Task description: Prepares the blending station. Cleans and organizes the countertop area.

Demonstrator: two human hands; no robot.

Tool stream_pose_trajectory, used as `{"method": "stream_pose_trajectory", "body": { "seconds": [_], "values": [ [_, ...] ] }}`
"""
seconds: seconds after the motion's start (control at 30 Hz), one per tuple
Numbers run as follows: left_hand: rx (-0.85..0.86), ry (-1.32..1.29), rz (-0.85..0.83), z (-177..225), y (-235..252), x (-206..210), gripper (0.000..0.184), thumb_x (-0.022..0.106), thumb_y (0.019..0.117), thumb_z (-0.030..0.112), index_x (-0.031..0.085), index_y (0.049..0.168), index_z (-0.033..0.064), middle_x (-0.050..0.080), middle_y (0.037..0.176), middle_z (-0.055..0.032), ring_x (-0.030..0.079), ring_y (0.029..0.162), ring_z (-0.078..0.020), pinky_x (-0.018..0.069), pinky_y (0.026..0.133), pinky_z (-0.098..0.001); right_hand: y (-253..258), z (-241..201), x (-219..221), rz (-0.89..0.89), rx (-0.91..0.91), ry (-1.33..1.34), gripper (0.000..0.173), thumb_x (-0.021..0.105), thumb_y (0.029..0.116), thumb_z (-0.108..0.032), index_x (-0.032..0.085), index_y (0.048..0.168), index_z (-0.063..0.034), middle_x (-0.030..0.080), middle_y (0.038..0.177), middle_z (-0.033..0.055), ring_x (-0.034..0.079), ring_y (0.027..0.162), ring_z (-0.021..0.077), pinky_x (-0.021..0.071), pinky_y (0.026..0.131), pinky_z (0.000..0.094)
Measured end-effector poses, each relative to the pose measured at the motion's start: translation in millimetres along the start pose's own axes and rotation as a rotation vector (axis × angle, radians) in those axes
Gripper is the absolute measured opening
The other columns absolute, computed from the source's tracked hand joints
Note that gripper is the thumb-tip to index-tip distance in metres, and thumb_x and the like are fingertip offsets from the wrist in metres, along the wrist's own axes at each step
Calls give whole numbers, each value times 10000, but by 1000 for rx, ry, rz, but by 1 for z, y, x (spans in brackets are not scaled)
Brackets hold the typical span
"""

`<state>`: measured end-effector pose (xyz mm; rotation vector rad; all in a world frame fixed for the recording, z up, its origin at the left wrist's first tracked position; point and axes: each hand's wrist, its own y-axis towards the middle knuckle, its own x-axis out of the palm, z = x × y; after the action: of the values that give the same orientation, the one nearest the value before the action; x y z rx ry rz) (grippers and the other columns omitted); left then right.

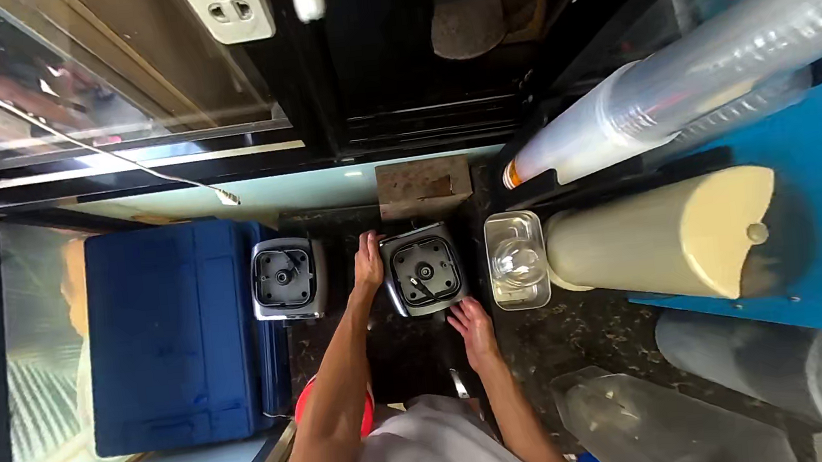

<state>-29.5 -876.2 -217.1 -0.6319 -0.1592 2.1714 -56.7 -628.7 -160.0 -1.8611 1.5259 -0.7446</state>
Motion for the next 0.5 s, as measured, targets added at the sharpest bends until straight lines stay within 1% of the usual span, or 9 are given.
{"method": "stream_pose_trajectory", "body": {
  "seconds": [0.03, 0.07, 0.17, 0.23, 0.3, 0.37, 0.4, 0.43, 0.5],
  "values": [
    [-14, 0, 35, -6, -16, -5, 712, 68, 1086, 506, 515, 1453, 91, 603, 1429, -130, 589, 1296, -310, 474, 1059, -559, 1, 0, 2, -12, -24, -34, 575, 456, 1092, -311, 330, 1563, -6, 399, 1592, 210, 491, 1413, 297, 470, 1118, 453],
    [-31, -15, 75, -15, -29, -9, 701, 77, 1088, 496, 514, 1459, 93, 586, 1444, -136, 579, 1304, -313, 472, 1057, -562, 3, -1, 4, -20, -41, -67, 579, 446, 1093, -326, 332, 1566, -12, 402, 1593, 204, 484, 1417, 296, 464, 1117, 462],
    [-110, -92, 203, -38, -65, -17, 664, 107, 1094, 434, 483, 1470, 37, 586, 1425, -188, 566, 1313, -315, 454, 1085, -530, 15, -11, 18, -40, -50, -177, 584, 387, 1106, -396, 373, 1555, -24, 428, 1582, 193, 479, 1417, 293, 441, 1125, 469],
    [-177, -128, 276, -45, -91, -19, 641, 127, 1101, 402, 456, 1487, 10, 574, 1422, -222, 562, 1314, -321, 451, 1089, -509, 22, -24, 32, -44, -44, -275, 629, 341, 1105, -469, 406, 1541, -20, 429, 1580, 198, 467, 1427, 296, 426, 1139, 481],
    [-239, -169, 321, -47, -114, -16, 620, 168, 1099, 376, 403, 1505, -29, 547, 1442, -251, 554, 1323, -337, 450, 1092, -510, 29, -38, 48, -32, -47, -418, 693, 314, 1088, -543, 455, 1516, -15, 455, 1563, 200, 464, 1432, 302, 414, 1152, 509],
    [-276, -257, 327, -48, -139, -7, 611, 220, 1092, 351, 334, 1528, -62, 485, 1504, -262, 503, 1380, -334, 416, 1137, -495, 34, -51, 64, 4, -77, -587, 733, 324, 1068, -597, 552, 1436, -6, 534, 1485, 217, 501, 1392, 328, 418, 1132, 554],
    [-287, -296, 311, -49, -151, 0, 613, 252, 1080, 333, 303, 1540, -69, 455, 1534, -255, 479, 1408, -319, 409, 1151, -481, 35, -57, 71, 35, -102, -679, 743, 340, 1055, -616, 606, 1370, 3, 581, 1413, 239, 534, 1342, 354, 428, 1096, 585],
    [-300, -343, 288, -48, -164, 9, 615, 295, 1063, 299, 267, 1552, -73, 421, 1562, -252, 454, 1433, -309, 400, 1162, -469, 38, -62, 78, 53, -126, -763, 749, 354, 1044, -631, 633, 1328, 5, 600, 1368, 257, 544, 1313, 379, 426, 1074, 614],
    [-317, -449, 235, -45, -189, 30, 661, 381, 1028, 235, 184, 1581, -70, 319, 1621, -254, 387, 1479, -309, 373, 1186, -465, 46, -69, 89, 34, -167, -885, 749, 376, 1029, -649, 627, 1337, -14, 584, 1378, 272, 516, 1328, 420, 399, 1064, 658]
  ]
}}
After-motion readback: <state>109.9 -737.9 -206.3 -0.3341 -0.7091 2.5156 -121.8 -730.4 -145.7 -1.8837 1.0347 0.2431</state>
